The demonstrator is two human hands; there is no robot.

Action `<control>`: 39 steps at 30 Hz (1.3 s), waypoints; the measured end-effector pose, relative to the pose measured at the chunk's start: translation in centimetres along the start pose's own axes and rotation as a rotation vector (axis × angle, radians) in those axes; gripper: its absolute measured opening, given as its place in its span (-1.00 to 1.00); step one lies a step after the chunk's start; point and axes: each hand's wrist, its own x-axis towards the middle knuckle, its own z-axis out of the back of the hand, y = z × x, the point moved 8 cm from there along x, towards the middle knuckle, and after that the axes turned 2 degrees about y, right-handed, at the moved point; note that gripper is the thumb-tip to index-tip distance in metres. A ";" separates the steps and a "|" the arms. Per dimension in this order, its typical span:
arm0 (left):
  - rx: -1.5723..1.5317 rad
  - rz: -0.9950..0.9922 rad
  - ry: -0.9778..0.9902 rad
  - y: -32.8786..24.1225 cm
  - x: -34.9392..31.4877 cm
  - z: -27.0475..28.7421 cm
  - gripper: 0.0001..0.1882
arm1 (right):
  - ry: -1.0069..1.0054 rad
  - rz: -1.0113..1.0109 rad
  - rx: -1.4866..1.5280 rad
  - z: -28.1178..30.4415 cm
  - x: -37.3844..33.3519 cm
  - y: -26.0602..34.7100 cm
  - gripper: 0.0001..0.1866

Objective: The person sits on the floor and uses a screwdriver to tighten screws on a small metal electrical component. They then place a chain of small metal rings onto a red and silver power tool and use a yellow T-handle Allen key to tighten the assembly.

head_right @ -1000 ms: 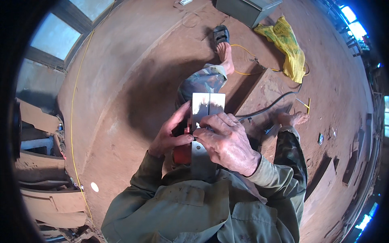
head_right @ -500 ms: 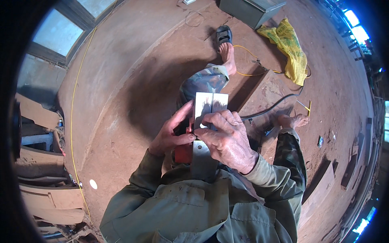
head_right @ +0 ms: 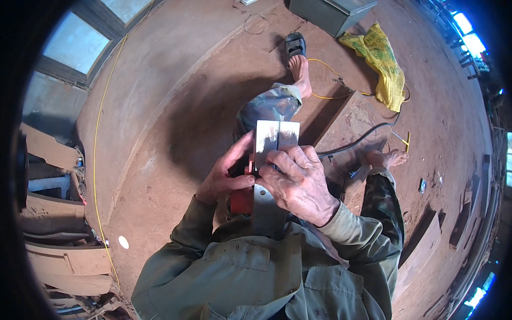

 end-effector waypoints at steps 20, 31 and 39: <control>-0.016 -0.029 0.036 0.1 0.0 0.1 0.10 | -0.011 0.086 -0.013 -0.4 0.1 0.5 -0.67; -0.028 -0.025 0.031 0.1 0.1 0.1 0.05 | 0.002 0.024 -0.011 -0.3 -0.2 0.0 -0.67; -0.092 -0.002 0.034 0.3 0.1 0.2 0.07 | -0.004 0.055 -0.067 -0.7 -0.2 0.3 -0.69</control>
